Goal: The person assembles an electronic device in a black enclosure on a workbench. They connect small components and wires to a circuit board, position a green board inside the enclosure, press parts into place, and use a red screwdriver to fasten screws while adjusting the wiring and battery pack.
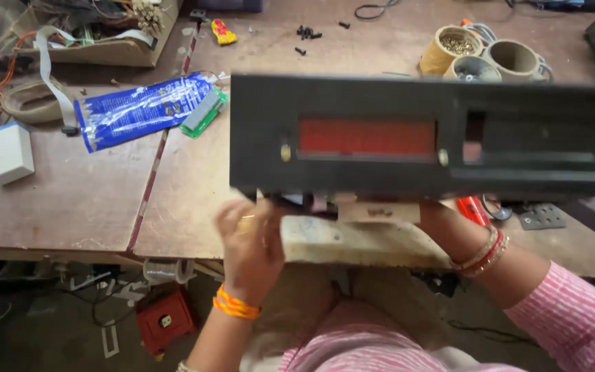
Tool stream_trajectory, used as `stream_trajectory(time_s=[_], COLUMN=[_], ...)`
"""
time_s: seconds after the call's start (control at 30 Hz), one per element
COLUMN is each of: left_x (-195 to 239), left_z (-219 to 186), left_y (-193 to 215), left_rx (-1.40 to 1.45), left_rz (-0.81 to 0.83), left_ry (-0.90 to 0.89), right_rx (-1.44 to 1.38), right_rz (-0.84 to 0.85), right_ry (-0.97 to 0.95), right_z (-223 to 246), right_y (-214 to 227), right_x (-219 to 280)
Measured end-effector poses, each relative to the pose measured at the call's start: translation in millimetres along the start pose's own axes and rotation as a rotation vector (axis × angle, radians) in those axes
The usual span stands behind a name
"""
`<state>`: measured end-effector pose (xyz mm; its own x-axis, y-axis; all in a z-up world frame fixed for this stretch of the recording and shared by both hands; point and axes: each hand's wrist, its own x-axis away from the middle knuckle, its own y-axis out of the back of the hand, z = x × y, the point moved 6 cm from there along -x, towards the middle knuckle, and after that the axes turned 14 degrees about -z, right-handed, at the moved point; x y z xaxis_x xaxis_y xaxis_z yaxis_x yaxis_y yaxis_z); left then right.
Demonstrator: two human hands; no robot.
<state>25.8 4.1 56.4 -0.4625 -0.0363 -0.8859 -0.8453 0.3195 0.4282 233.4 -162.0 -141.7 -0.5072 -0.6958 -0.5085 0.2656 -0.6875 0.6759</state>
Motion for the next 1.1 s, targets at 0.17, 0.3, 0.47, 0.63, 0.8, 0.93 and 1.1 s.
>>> stream_trajectory(time_s=[0.17, 0.3, 0.47, 0.63, 0.8, 0.93, 1.1], left_x=[23.2, 0.0, -36.6, -33.9, -43.9, -52.4, -57.3], left_z=[19.3, 51.4, 66.3, 63.9, 58.1, 59.5, 78.2], left_y=[-2.1, -10.0, -54.9, -73.2, -64.4, -64.5, -80.8], left_rx=[0.207, 0.184, 0.695, 0.466, 0.355, 0.328, 0.197], left_rz=[-0.335, -0.269, 0.085, -0.026, -0.124, -0.135, -0.033], left_ry=[0.452, 0.665, 0.589, 0.546, 0.513, 0.531, 0.765], right_rx=[-0.002, -0.007, -0.004, 0.018, 0.034, 0.291, 0.078], right_rz=[0.083, 0.122, 0.141, 0.138, 0.153, 0.090, -0.220], right_ry=[-0.005, -0.001, -0.024, -0.071, -0.083, 0.011, 0.371], right_z=[59.4, 72.5, 70.5, 61.6, 64.4, 78.7, 154.4], right_y=[37.2, 47.7, 55.3, 76.5, 90.7, 91.2, 121.5], right_x=[-73.4, -93.2, -107.7, -102.2, -97.7, -86.2, -101.3])
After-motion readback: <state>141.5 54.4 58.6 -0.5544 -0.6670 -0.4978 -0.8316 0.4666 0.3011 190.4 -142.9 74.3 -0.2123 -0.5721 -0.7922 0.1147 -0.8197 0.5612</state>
